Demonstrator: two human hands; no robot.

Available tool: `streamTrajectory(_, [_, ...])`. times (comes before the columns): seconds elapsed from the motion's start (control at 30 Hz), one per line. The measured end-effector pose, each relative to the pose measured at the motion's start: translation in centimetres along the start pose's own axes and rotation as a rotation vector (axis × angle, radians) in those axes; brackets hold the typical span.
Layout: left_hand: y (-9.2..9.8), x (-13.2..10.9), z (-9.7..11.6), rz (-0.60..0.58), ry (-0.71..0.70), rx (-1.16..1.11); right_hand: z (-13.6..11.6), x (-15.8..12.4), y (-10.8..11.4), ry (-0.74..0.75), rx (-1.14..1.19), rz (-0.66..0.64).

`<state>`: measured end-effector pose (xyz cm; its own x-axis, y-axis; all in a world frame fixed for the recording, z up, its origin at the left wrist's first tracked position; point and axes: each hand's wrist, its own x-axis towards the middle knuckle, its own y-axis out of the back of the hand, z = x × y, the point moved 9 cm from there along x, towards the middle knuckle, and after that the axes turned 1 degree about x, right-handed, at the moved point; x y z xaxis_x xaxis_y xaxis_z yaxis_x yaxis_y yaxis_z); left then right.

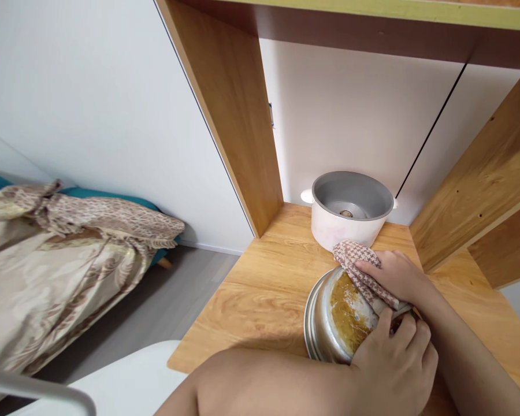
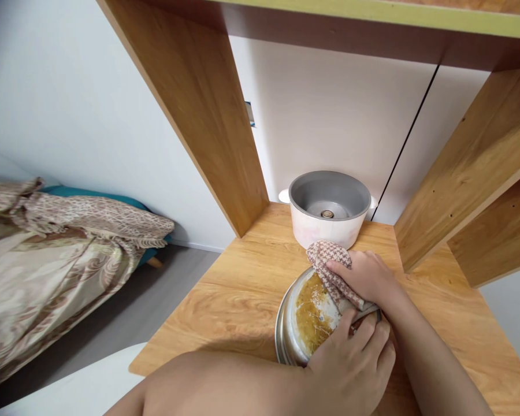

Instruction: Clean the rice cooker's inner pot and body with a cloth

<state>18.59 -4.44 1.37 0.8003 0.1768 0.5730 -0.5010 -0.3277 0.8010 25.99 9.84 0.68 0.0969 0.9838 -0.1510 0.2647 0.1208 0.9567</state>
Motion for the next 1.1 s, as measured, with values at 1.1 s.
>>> streamTrajectory(1.1, [0.18, 0.09, 0.03, -0.004, 0.004, -0.025, 0.15, -0.37, 0.38, -0.090, -0.104, 0.029])
